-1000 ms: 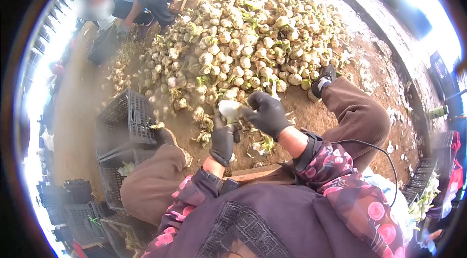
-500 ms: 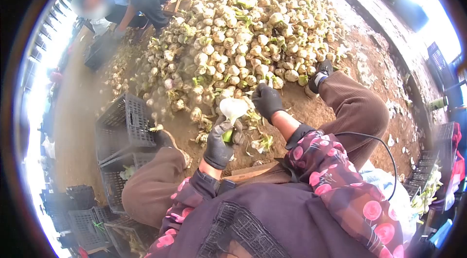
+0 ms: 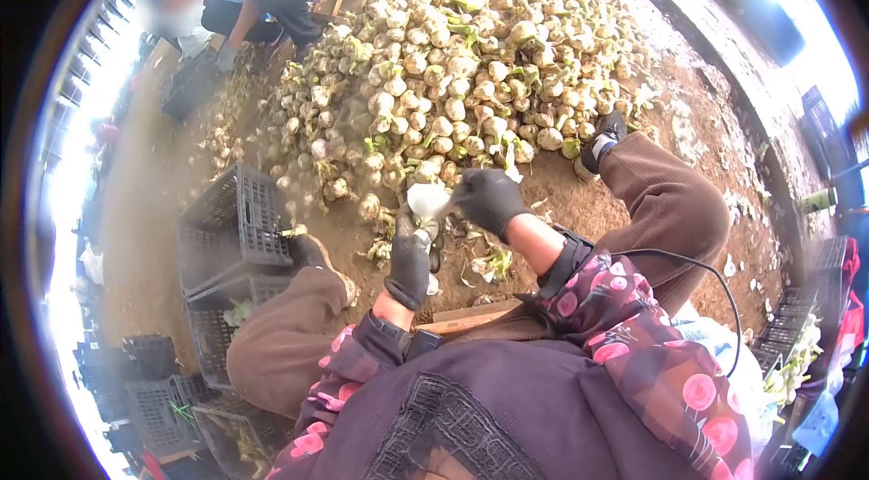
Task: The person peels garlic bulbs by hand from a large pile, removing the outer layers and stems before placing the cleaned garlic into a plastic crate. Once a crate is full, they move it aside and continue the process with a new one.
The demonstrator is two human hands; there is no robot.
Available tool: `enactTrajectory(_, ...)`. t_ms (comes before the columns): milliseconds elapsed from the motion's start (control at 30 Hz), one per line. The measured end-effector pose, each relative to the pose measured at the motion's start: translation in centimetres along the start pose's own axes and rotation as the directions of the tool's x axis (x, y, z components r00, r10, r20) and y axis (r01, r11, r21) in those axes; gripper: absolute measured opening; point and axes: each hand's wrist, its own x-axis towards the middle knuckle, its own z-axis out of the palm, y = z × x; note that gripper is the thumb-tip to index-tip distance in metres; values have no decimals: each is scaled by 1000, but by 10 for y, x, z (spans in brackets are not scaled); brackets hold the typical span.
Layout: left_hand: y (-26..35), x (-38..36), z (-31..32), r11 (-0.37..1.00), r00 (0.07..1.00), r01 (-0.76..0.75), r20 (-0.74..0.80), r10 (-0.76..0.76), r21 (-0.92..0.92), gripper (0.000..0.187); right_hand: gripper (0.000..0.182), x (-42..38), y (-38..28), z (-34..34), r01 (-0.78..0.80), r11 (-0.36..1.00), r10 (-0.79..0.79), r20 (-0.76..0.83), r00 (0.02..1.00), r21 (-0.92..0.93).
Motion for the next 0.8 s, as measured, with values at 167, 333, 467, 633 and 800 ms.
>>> enactTrajectory(167, -16, 13, -10, 992, 998, -58, 9, 57, 113, 49, 20, -15, -6, -7, -151, 817, 172, 16, 985, 557)
enactTrajectory(333, -8, 5, 0, 987, 998, -52, -24, 56, 149, 59, 21, -12, -23, -7, 96, 991, -95, -23, 995, 93)
enactTrajectory(467, -25, 8, -11, 956, 991, -110, -42, 126, 271, 53, 17, -3, -10, -9, -68, 989, 62, 48, 997, 131)
enactTrajectory(633, 12, -6, 2, 862, 941, 265, 312, -133, -431, 29, 17, 12, 20, 0, -297, 928, 313, -42, 949, 226)
enactTrajectory(800, 7, -5, -5, 728, 893, 383, 429, -136, -569, 27, 24, 22, 69, 17, -416, 877, 479, -375, 794, 239)
